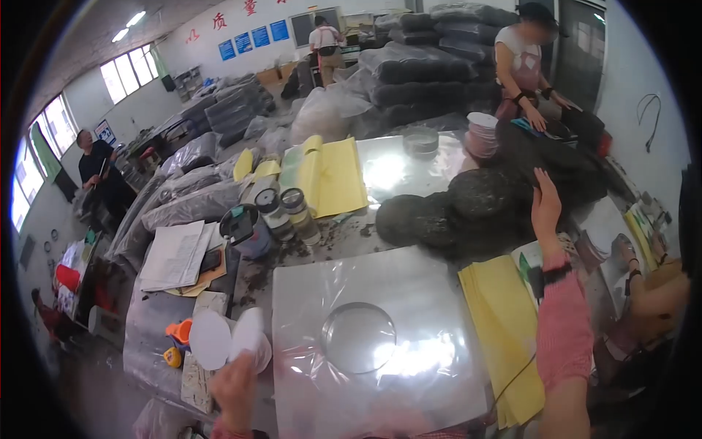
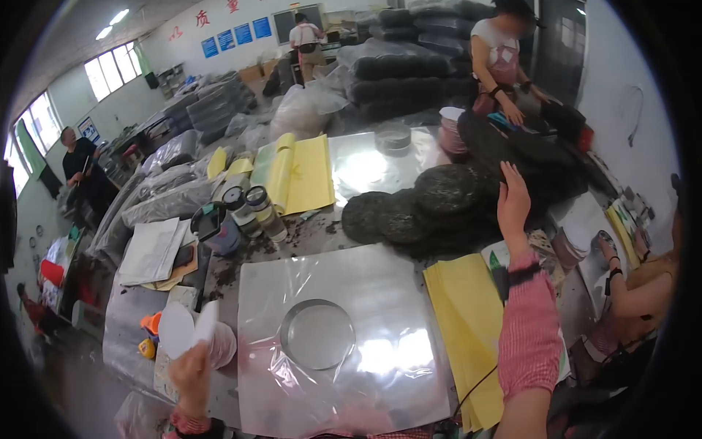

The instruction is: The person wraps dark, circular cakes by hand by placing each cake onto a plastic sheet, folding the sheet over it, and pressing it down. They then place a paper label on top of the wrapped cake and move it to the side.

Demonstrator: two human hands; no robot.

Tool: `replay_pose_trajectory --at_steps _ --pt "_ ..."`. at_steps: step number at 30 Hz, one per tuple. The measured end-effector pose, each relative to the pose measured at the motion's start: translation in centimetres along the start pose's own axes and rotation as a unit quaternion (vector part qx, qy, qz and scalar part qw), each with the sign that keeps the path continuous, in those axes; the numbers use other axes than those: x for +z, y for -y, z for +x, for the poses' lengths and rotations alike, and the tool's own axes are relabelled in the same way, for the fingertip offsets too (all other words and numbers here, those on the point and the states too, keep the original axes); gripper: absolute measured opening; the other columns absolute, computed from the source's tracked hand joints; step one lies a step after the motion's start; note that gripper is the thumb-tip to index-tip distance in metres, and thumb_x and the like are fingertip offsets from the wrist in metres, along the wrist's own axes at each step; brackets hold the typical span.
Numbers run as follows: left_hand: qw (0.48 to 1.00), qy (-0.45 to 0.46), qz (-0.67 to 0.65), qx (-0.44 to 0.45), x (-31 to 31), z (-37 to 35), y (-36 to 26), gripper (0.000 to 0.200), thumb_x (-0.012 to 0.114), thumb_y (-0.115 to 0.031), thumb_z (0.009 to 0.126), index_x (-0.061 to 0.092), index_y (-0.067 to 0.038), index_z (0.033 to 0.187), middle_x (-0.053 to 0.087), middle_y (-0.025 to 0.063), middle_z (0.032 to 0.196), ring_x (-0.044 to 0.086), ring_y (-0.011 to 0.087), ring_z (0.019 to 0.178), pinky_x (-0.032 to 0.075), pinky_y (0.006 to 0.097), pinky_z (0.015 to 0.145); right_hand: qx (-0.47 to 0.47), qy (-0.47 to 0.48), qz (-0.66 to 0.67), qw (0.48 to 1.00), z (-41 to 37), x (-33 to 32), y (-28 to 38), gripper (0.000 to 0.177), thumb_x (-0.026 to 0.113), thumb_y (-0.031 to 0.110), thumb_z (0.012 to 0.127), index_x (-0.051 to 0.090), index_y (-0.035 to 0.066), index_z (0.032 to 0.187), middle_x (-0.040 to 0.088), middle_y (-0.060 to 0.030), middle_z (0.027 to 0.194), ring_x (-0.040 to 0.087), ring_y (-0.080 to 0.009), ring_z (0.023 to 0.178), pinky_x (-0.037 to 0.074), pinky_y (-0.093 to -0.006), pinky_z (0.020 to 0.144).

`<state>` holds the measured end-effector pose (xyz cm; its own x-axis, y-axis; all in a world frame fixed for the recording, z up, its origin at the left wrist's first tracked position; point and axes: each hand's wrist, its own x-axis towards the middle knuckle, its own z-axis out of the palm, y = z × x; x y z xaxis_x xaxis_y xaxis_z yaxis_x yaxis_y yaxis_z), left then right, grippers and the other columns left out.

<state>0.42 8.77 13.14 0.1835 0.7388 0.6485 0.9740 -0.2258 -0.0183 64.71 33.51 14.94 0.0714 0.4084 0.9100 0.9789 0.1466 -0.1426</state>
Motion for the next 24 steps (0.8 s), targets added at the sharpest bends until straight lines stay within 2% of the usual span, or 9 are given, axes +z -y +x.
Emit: replay_pose_trajectory --at_steps 2,4,6,8,10,12,14,18,24 --pt "0.975 -0.048 -0.195 0.100 2.2 2.2 -5.8 0.015 0.075 -0.003 0.075 0.075 -0.006 0.090 0.076 0.0122 0.103 0.074 0.0266 0.084 0.058 0.0350 0.067 0.081 0.018 0.161 0.983 -2.1 -2.3 7.8 0.024 0.057 0.006 0.099 0.066 -0.001 0.120 0.070 -0.0194 0.107 0.068 -0.0277 0.100 0.051 -0.0339 0.087" --pt "0.951 0.118 -0.258 0.121 11.1 -0.1 -10.9 0.021 0.071 -0.004 0.081 0.072 -0.005 0.102 0.074 0.0104 0.107 0.073 0.0292 0.093 0.059 0.0361 0.076 0.302 0.115 0.433 0.841 -9.9 -2.4 15.3 0.021 0.065 0.016 0.099 0.065 -0.002 0.110 0.055 0.0025 0.078 0.043 -0.0049 0.070 0.041 -0.0236 0.060" --pt "0.943 0.192 -0.264 0.068 14.4 -3.6 -11.2 0.032 0.068 -0.010 0.086 0.069 -0.005 0.118 0.072 0.0107 0.116 0.071 0.0315 0.101 0.057 0.0361 0.085 0.455 0.220 0.461 0.730 -13.7 -3.8 18.9 0.017 0.066 0.014 0.098 0.065 -0.001 0.106 0.058 0.0034 0.080 0.048 -0.0056 0.070 0.044 -0.0256 0.060" --pt "0.915 0.217 -0.339 -0.035 12.2 -2.3 -10.4 0.040 0.067 -0.011 0.089 0.063 -0.004 0.128 0.068 0.0127 0.124 0.067 0.0307 0.110 0.054 0.0374 0.093 0.304 0.339 0.382 0.804 -12.2 -8.1 23.9 0.023 0.063 0.011 0.098 0.066 -0.002 0.118 0.070 -0.0128 0.099 0.066 -0.0135 0.085 0.053 -0.0281 0.074" --pt "0.867 0.244 -0.409 -0.146 12.0 -1.4 -9.9 0.048 0.066 -0.012 0.091 0.057 -0.004 0.138 0.063 0.0148 0.132 0.063 0.0300 0.120 0.050 0.0387 0.102 -0.009 0.270 0.333 0.904 -14.4 -8.0 26.5 0.050 0.064 -0.001 0.077 0.068 0.007 0.126 0.066 -0.0161 0.124 0.063 -0.0341 0.114 0.052 -0.0438 0.095" --pt "0.511 -0.013 -0.766 -0.390 14.8 -0.9 -8.8 0.060 0.057 -0.014 0.098 0.036 -0.001 0.152 0.046 0.0214 0.149 0.049 0.0328 0.136 0.041 0.0409 0.112 -0.180 0.323 0.306 0.877 -19.2 -7.3 28.4 0.054 0.062 0.005 0.075 0.066 0.008 0.129 0.062 -0.0184 0.132 0.057 -0.0370 0.125 0.046 -0.0508 0.105" --pt "0.685 0.118 -0.622 -0.362 16.8 -1.9 -7.8 0.064 0.057 -0.013 0.099 0.029 0.000 0.155 0.036 0.0217 0.154 0.037 0.0305 0.144 0.031 0.0404 0.118 -0.205 0.388 0.260 0.860 -22.9 -7.3 29.8 0.055 0.067 0.013 0.074 0.065 0.002 0.128 0.060 -0.0234 0.132 0.055 -0.0402 0.127 0.046 -0.0551 0.105" --pt "0.822 0.113 -0.495 -0.257 17.6 -3.0 -8.0 0.065 0.062 -0.002 0.092 0.035 0.002 0.151 0.047 0.0213 0.145 0.045 0.0321 0.137 0.035 0.0388 0.115 -0.163 0.443 0.320 0.822 -18.4 -7.1 31.7 0.066 0.069 0.035 0.084 0.055 0.003 0.139 0.050 -0.0258 0.144 0.044 -0.0448 0.137 0.032 -0.0593 0.114" --pt "0.851 0.163 -0.435 -0.245 16.3 -1.2 -7.2 0.066 0.062 0.003 0.086 0.040 0.002 0.148 0.048 0.0233 0.144 0.046 0.0366 0.136 0.037 0.0426 0.114 -0.230 0.494 0.258 0.798 -21.1 0.4 35.1 0.077 0.050 0.063 0.094 0.039 0.017 0.155 0.027 -0.0232 0.162 0.018 -0.0433 0.151 0.014 -0.0635 0.119"
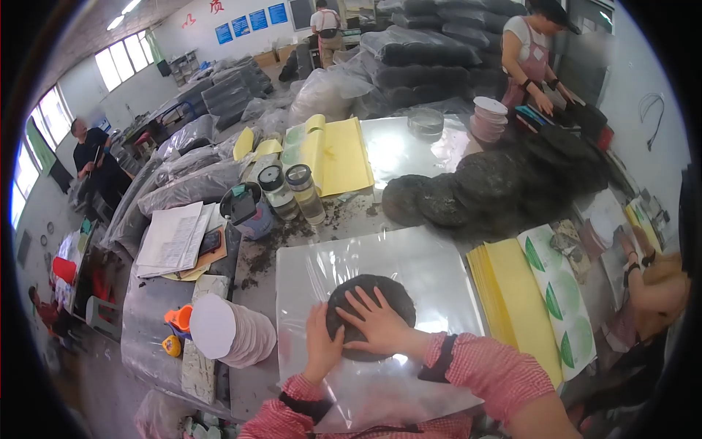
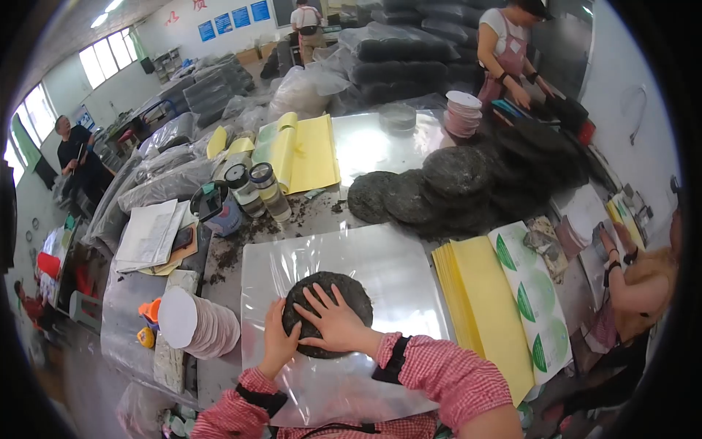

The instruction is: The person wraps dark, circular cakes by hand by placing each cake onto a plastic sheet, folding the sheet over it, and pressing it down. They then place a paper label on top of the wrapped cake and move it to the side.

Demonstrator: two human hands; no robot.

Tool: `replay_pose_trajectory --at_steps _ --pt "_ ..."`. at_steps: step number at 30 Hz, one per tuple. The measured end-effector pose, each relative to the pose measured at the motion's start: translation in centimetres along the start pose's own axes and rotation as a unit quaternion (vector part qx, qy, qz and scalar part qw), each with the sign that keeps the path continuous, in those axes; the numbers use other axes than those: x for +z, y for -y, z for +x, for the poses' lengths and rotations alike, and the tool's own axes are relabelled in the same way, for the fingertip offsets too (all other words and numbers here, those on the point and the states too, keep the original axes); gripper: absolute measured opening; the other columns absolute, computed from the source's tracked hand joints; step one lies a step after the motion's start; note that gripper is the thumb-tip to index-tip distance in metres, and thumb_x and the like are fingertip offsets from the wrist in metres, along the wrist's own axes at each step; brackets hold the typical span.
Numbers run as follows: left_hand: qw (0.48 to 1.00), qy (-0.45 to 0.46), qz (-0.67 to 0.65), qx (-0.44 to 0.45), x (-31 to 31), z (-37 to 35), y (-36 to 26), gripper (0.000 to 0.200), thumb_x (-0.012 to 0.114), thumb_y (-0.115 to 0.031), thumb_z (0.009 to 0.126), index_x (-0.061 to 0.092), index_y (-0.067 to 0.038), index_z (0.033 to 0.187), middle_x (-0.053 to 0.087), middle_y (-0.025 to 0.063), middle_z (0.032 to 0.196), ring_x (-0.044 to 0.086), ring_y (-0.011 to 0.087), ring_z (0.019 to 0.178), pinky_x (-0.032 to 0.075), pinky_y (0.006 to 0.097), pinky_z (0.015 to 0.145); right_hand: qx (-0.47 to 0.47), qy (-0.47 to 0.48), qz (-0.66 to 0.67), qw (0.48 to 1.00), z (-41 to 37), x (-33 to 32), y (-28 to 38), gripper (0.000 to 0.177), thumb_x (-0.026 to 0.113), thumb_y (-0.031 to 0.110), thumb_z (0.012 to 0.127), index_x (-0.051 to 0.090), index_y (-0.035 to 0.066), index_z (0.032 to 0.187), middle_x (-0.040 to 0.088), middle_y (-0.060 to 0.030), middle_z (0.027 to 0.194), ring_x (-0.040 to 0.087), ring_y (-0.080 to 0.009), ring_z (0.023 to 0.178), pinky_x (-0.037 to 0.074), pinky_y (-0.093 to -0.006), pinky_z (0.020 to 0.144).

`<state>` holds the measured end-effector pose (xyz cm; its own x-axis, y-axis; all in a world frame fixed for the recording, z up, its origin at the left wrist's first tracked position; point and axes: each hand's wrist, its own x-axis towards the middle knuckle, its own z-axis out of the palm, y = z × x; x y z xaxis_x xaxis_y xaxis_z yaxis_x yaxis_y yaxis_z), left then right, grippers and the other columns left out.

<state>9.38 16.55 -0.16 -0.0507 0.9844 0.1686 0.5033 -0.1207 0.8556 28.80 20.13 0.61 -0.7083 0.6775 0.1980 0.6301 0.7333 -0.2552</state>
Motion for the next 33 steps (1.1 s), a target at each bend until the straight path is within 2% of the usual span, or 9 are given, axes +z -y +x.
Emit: replay_pose_trajectory --at_steps 2,4,6,16,23,28,30,32,33 --pt "0.967 0.040 0.165 0.189 -1.5 1.1 -2.9 0.070 0.058 0.003 0.082 0.040 0.000 0.150 0.042 0.0238 0.151 0.038 0.0397 0.143 0.030 0.0468 0.119 -0.010 0.016 -0.005 1.000 0.0 0.2 -0.1 0.078 0.047 0.062 0.096 0.037 0.012 0.156 0.026 -0.0241 0.162 0.017 -0.0433 0.152 0.010 -0.0638 0.120" --pt "0.950 0.145 0.137 0.239 -0.6 3.6 -2.9 0.077 0.059 0.001 0.076 0.039 -0.001 0.150 0.037 0.0236 0.156 0.030 0.0434 0.147 0.023 0.0500 0.121 0.005 0.120 -0.015 0.993 0.2 -1.0 0.0 0.077 0.050 0.057 0.096 0.038 0.010 0.155 0.026 -0.0257 0.161 0.017 -0.0435 0.152 0.009 -0.0645 0.120" --pt "0.857 0.300 0.221 0.356 2.4 4.8 -2.5 0.071 0.060 -0.009 0.080 0.043 -0.001 0.148 0.038 0.0235 0.155 0.033 0.0403 0.146 0.024 0.0514 0.120 -0.023 0.057 0.071 0.996 -0.3 1.3 -0.8 0.075 0.051 0.051 0.095 0.036 0.008 0.154 0.024 -0.0283 0.161 0.020 -0.0498 0.148 0.011 -0.0658 0.118" --pt "0.876 0.278 0.254 0.299 4.8 4.1 -0.7 0.053 0.051 -0.014 0.091 0.050 -0.013 0.145 0.042 0.0175 0.151 0.034 0.0356 0.146 0.023 0.0540 0.119 -0.062 0.143 0.024 0.988 0.9 2.1 -1.0 0.075 0.052 0.042 0.094 0.030 0.005 0.155 0.017 -0.0320 0.161 0.016 -0.0532 0.147 0.013 -0.0685 0.115" --pt "0.883 0.345 0.222 0.229 5.2 4.4 0.2 0.080 0.072 -0.012 0.069 0.048 -0.019 0.145 0.040 0.0149 0.150 0.034 0.0362 0.144 0.022 0.0574 0.118 -0.065 0.203 0.090 0.973 1.1 3.0 -2.2 0.072 0.053 0.038 0.095 0.032 0.001 0.153 0.021 -0.0356 0.158 0.022 -0.0551 0.143 0.018 -0.0649 0.117" --pt "0.889 0.238 0.279 0.275 7.0 3.7 1.6 0.071 0.078 -0.030 0.070 0.056 -0.015 0.135 0.049 0.0132 0.141 0.044 0.0369 0.135 0.029 0.0590 0.113 -0.086 0.067 0.003 0.994 -0.4 6.1 -2.3 0.065 0.049 0.033 0.097 0.033 0.006 0.154 0.026 -0.0347 0.156 0.024 -0.0558 0.142 0.022 -0.0642 0.116" --pt "0.897 0.265 0.244 0.257 5.7 3.7 -0.4 0.075 0.080 -0.040 0.071 0.055 -0.012 0.136 0.050 0.0171 0.141 0.045 0.0392 0.133 0.030 0.0604 0.111 -0.126 0.291 -0.021 0.948 0.7 8.5 -3.8 0.066 0.049 0.034 0.097 0.033 0.006 0.155 0.021 -0.0316 0.160 0.022 -0.0544 0.144 0.021 -0.0651 0.116" --pt "0.876 0.300 0.266 0.270 4.5 3.3 -1.2 0.067 0.076 -0.030 0.077 0.054 -0.008 0.137 0.048 0.0192 0.144 0.043 0.0404 0.135 0.030 0.0610 0.112 -0.196 0.148 -0.249 0.937 0.5 8.3 -3.1 0.067 0.051 0.038 0.096 0.035 0.008 0.154 0.019 -0.0290 0.162 0.022 -0.0511 0.146 0.020 -0.0688 0.114" --pt "0.903 0.226 0.209 0.300 5.5 2.7 2.0 0.060 0.070 -0.019 0.080 0.053 -0.005 0.136 0.048 0.0205 0.143 0.043 0.0393 0.136 0.031 0.0561 0.114 -0.148 0.119 -0.103 0.976 0.2 8.8 -4.1 0.070 0.051 0.044 0.096 0.036 0.009 0.154 0.020 -0.0289 0.162 0.021 -0.0504 0.147 0.019 -0.0706 0.113"
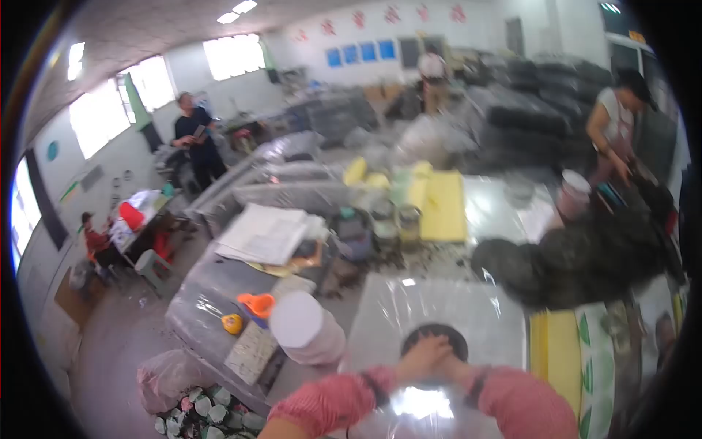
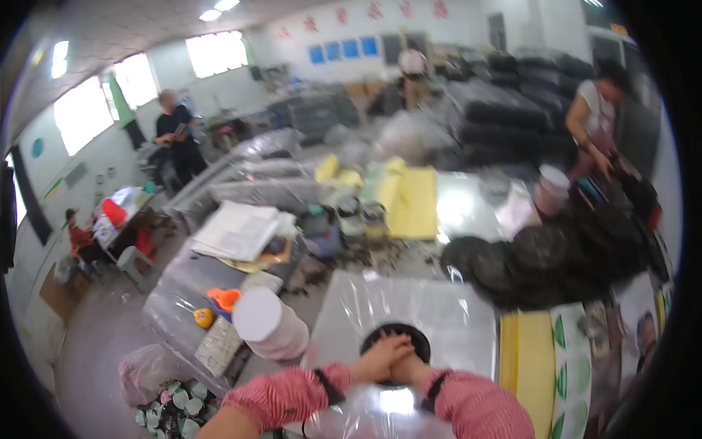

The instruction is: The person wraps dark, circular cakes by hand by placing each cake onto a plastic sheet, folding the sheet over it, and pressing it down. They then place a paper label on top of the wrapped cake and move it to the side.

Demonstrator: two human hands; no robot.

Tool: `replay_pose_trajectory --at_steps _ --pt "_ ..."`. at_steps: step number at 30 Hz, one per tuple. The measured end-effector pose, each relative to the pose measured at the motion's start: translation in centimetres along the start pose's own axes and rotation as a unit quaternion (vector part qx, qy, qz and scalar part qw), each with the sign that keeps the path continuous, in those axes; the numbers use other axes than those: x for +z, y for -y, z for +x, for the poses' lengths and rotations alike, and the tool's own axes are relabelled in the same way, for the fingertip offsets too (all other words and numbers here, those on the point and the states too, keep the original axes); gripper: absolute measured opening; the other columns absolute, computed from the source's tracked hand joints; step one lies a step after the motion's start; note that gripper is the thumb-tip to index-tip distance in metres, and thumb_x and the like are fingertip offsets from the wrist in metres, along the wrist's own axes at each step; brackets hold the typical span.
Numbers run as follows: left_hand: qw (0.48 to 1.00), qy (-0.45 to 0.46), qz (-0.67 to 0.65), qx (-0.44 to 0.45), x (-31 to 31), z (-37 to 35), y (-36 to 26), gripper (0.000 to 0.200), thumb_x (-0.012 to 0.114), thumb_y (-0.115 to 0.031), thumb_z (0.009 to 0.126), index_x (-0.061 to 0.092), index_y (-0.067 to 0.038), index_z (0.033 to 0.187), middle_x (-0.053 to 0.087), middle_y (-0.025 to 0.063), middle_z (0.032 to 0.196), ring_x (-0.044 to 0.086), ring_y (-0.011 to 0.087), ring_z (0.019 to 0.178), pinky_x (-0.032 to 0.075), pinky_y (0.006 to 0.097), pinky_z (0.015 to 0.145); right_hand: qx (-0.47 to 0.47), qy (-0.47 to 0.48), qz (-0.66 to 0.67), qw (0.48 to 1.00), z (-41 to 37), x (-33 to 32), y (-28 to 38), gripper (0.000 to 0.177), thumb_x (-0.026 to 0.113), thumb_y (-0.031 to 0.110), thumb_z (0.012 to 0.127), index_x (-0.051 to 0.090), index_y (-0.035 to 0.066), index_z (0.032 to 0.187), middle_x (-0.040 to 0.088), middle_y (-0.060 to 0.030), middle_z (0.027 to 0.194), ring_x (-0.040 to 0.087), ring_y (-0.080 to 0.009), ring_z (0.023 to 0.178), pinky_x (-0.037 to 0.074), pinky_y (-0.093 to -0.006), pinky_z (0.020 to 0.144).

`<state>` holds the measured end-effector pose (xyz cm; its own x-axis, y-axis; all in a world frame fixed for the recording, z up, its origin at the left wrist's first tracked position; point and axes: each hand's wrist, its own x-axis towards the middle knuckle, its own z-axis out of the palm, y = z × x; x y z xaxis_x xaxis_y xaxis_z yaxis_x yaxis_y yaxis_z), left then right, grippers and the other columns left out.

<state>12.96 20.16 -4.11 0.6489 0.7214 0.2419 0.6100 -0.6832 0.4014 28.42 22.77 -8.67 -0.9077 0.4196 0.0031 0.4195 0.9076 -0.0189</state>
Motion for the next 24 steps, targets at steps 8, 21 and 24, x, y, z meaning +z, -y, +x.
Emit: replay_pose_trajectory --at_steps 8,21,24 --pt "0.890 -0.113 -0.138 -0.420 -8.9 -15.9 -2.1 0.054 0.068 -0.024 0.094 0.049 0.001 0.138 0.067 0.0172 0.104 0.068 0.0266 0.091 0.054 0.0383 0.076 0.088 0.025 0.096 0.991 -0.5 -6.1 1.5 0.083 0.055 0.060 0.092 0.035 0.008 0.154 0.021 -0.0328 0.160 0.021 -0.0548 0.146 0.019 -0.0702 0.114" --pt "0.983 -0.184 -0.028 0.010 -2.8 -12.0 -1.5 0.087 0.074 -0.037 0.087 0.031 0.000 0.153 0.036 0.0208 0.156 0.038 0.0375 0.143 0.032 0.0503 0.117 0.279 -0.027 0.078 0.957 -2.5 -5.7 3.0 0.072 0.091 0.039 0.061 0.061 0.003 0.117 0.065 -0.0194 0.108 0.062 -0.0390 0.103 0.054 -0.0459 0.084" --pt "0.994 -0.106 0.000 0.029 -1.2 -5.9 -3.9 0.095 0.073 -0.025 0.082 0.021 0.005 0.156 0.031 0.0237 0.158 0.031 0.0346 0.149 0.015 0.0512 0.125 0.142 -0.217 0.346 0.901 -5.0 -8.6 1.8 0.036 0.077 0.014 0.070 0.071 0.001 0.103 0.073 -0.0214 0.087 0.072 -0.0333 0.081 0.055 -0.0403 0.075"
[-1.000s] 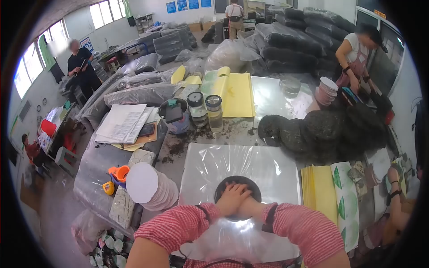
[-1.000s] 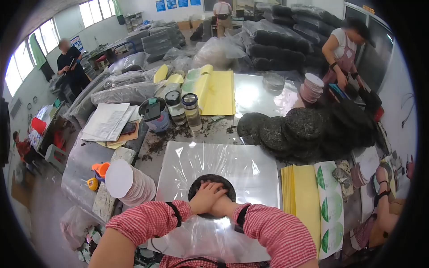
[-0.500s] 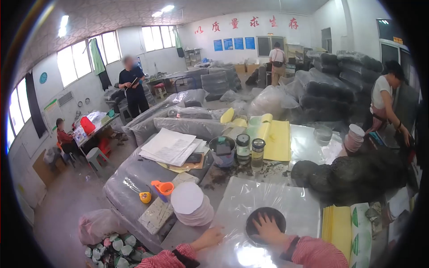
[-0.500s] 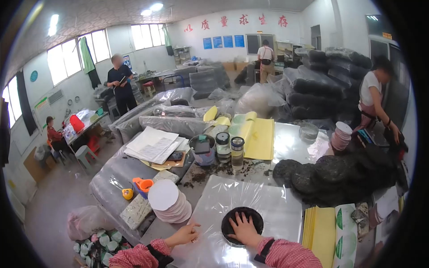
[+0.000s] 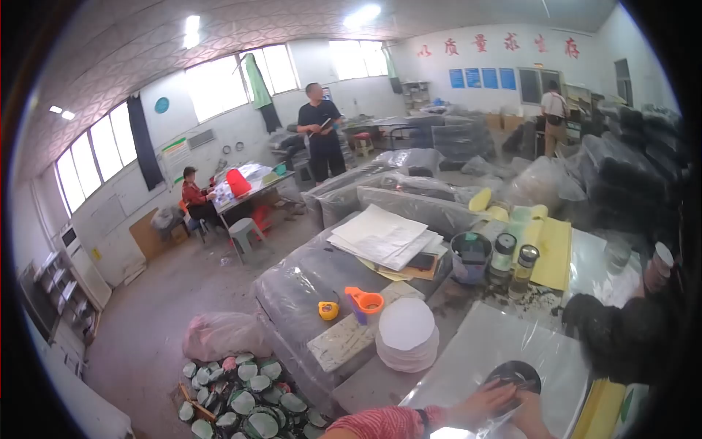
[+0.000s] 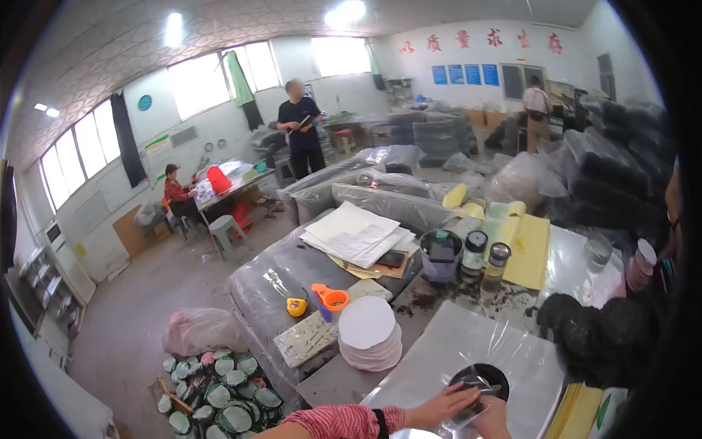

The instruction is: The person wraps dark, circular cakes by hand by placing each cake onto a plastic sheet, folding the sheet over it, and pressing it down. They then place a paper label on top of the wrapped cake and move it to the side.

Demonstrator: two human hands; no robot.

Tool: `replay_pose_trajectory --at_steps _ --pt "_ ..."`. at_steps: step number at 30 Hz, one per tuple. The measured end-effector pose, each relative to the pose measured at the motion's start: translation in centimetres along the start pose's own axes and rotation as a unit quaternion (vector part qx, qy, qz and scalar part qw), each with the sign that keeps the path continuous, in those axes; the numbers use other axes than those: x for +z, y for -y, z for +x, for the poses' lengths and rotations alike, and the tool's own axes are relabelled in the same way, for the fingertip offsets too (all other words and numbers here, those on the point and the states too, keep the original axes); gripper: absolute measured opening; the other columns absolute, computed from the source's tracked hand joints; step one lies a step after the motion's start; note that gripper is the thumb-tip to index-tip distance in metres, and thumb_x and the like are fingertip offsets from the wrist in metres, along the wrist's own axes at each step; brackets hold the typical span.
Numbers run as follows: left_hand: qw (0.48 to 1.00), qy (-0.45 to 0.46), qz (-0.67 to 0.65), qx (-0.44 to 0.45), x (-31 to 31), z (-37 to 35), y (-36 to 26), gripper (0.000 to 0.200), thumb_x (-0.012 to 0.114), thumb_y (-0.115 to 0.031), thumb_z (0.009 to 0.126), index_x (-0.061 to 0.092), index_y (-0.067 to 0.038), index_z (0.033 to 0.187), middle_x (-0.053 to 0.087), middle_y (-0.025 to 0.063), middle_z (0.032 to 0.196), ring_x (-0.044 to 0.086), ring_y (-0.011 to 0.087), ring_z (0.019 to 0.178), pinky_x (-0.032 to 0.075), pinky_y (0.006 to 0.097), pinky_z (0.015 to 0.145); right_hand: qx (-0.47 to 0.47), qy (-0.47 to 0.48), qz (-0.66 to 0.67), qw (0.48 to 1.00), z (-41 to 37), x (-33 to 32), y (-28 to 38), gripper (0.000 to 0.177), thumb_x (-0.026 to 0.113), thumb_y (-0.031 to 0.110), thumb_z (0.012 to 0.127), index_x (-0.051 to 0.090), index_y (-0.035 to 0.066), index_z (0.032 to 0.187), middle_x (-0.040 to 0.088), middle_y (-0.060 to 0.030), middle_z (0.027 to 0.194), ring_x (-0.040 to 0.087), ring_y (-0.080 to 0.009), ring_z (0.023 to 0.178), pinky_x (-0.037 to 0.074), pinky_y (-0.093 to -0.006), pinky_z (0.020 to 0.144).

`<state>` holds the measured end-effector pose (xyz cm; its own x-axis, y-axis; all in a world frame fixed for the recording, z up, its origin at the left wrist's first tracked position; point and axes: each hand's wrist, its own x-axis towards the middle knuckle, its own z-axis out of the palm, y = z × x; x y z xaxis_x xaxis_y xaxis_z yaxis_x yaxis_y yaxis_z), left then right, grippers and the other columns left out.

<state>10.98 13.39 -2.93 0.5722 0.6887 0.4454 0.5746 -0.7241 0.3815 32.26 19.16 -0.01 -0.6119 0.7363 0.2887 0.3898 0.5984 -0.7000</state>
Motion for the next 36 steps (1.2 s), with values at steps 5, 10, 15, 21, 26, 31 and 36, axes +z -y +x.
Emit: replay_pose_trajectory --at_steps 5,10,15,21,26,31,36 --pt "0.996 0.021 -0.036 -0.078 -2.0 0.9 -1.8 0.078 0.079 -0.040 0.075 0.050 -0.003 0.137 0.054 0.0202 0.139 0.047 0.0323 0.137 0.021 0.0580 0.121 0.285 -0.233 -0.294 0.882 -10.3 -8.1 -5.8 0.056 0.070 0.038 0.093 0.061 -0.006 0.126 0.066 -0.0251 0.122 0.060 -0.0429 0.115 0.044 -0.0419 0.106" --pt "0.991 0.001 0.004 -0.131 0.7 0.2 -1.3 0.048 0.072 -0.053 0.081 0.066 -0.008 0.093 0.067 0.0067 0.108 0.058 0.0282 0.123 0.026 0.0532 0.120 0.294 -0.324 0.262 0.861 -15.1 -9.6 -7.1 0.017 0.068 0.011 0.087 0.063 0.001 0.099 0.061 -0.0035 0.071 0.061 -0.0160 0.060 0.051 -0.0311 0.051" --pt "0.968 0.063 0.120 -0.211 2.3 1.4 -1.1 0.033 0.076 -0.039 0.079 0.066 -0.008 0.085 0.064 0.0066 0.089 0.063 0.0288 0.097 0.039 0.0475 0.108 0.163 -0.182 -0.018 0.970 -10.3 -2.0 -1.0 0.069 0.072 0.032 0.091 0.047 -0.004 0.144 0.054 -0.0190 0.141 0.054 -0.0349 0.128 0.045 -0.0429 0.107" --pt "0.920 -0.220 -0.195 -0.260 -4.2 3.2 -3.6 0.072 0.089 -0.024 0.069 0.053 -0.002 0.128 0.056 0.0204 0.120 0.053 0.0366 0.118 0.039 0.0455 0.107 -0.010 -0.270 -0.049 0.961 -1.2 1.6 3.4 0.058 0.062 -0.007 0.073 0.061 0.004 0.130 0.066 -0.0175 0.122 0.065 -0.0363 0.109 0.053 -0.0431 0.095" --pt "0.912 -0.169 -0.286 -0.242 -1.2 3.7 -0.3 0.072 0.085 -0.023 0.075 0.053 -0.002 0.136 0.056 0.0220 0.131 0.053 0.0387 0.126 0.041 0.0440 0.106 0.044 -0.181 -0.061 0.981 -1.0 0.8 4.0 0.047 0.063 0.001 0.073 0.064 0.004 0.119 0.068 -0.0144 0.115 0.065 -0.0347 0.106 0.053 -0.0441 0.092" --pt "0.959 -0.154 -0.157 -0.177 -0.1 4.3 -0.6 0.059 0.081 -0.021 0.080 0.057 -0.004 0.131 0.058 0.0201 0.128 0.057 0.0389 0.120 0.045 0.0454 0.102 0.207 -0.532 0.387 0.724 2.7 -2.1 2.8 0.041 0.068 0.027 0.086 0.065 0.003 0.119 0.064 -0.0126 0.119 0.065 -0.0315 0.105 0.050 -0.0441 0.095" --pt "0.900 -0.249 -0.287 -0.214 -1.3 4.0 -0.9 0.062 0.085 -0.023 0.075 0.058 -0.002 0.127 0.060 0.0187 0.123 0.057 0.0373 0.118 0.046 0.0464 0.101 -0.148 -0.138 0.113 0.973 1.4 0.5 2.3 0.038 0.051 0.034 0.101 0.069 0.003 0.113 0.071 -0.0146 0.110 0.066 -0.0336 0.106 0.049 -0.0429 0.100"
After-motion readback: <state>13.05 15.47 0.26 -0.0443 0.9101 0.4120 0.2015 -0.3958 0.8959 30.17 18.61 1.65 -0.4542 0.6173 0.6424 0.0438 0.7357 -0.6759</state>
